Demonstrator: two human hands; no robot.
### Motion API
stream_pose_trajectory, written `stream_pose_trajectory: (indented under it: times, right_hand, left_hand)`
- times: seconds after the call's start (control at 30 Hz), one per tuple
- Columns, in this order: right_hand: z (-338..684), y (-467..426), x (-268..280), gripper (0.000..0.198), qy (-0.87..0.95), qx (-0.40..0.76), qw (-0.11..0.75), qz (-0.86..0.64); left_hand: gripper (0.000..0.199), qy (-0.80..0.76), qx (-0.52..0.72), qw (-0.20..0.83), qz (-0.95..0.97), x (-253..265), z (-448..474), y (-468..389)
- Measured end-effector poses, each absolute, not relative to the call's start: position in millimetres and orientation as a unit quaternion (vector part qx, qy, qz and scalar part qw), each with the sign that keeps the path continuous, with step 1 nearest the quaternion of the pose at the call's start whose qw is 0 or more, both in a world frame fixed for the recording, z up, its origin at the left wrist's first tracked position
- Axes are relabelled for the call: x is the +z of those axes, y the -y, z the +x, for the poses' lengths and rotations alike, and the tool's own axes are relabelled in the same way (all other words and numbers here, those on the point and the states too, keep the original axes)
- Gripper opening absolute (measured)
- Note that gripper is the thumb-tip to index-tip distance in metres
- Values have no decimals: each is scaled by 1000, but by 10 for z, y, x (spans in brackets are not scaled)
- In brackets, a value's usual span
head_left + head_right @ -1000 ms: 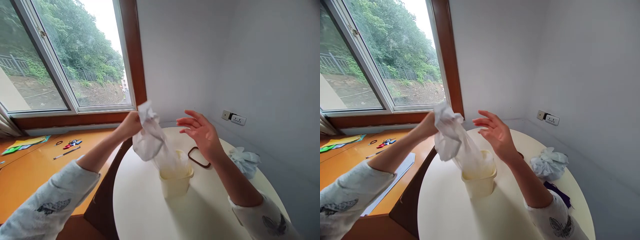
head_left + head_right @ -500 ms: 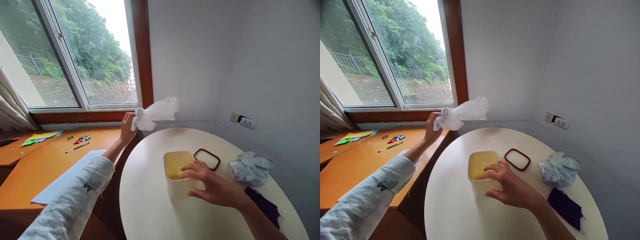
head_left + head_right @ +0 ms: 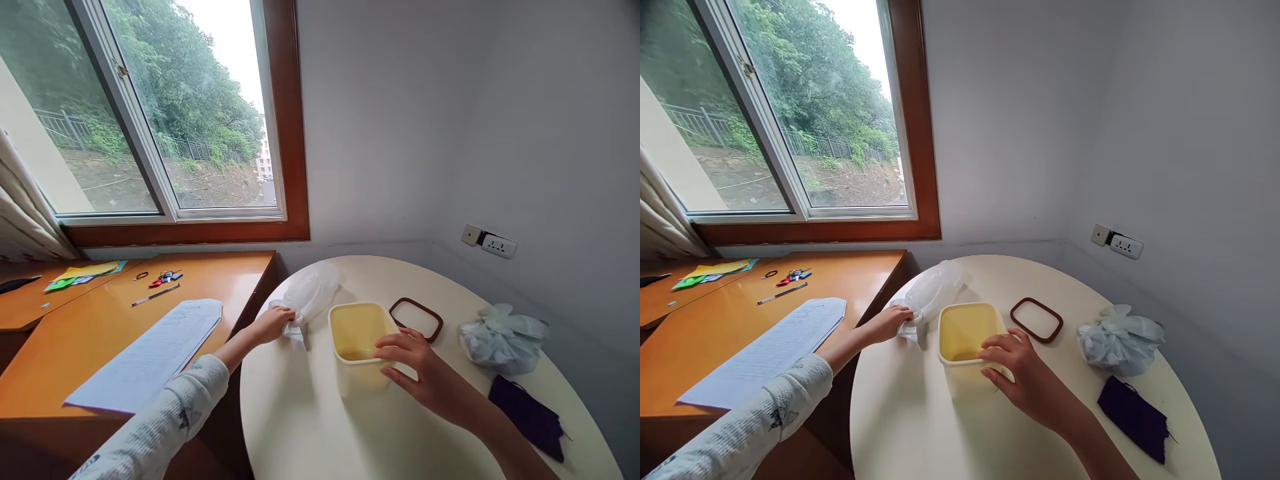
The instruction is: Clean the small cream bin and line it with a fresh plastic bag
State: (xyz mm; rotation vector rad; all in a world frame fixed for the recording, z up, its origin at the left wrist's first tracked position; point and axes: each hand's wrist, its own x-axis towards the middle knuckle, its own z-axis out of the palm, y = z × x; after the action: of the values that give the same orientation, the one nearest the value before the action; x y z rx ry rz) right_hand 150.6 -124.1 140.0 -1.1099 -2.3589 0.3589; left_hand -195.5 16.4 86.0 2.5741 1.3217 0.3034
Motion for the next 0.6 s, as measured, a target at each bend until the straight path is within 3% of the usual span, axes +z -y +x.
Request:
stream_pose_trajectory:
  times: [0.2, 0.37, 0.6]
  right_hand:
    - [1473, 1212, 1352, 19, 867, 115, 273, -400]
    - [1484, 1222, 1315, 16, 863, 82, 278, -415]
    - [1542, 1217, 1176, 25, 830, 61, 317, -454]
  left_hand:
    - [31, -407, 9, 136, 903, 1071, -2011, -97]
    - [75, -436, -87, 153, 883, 1518, -1965, 14]
    - [56, -457, -56, 200, 865, 2178, -1721, 546]
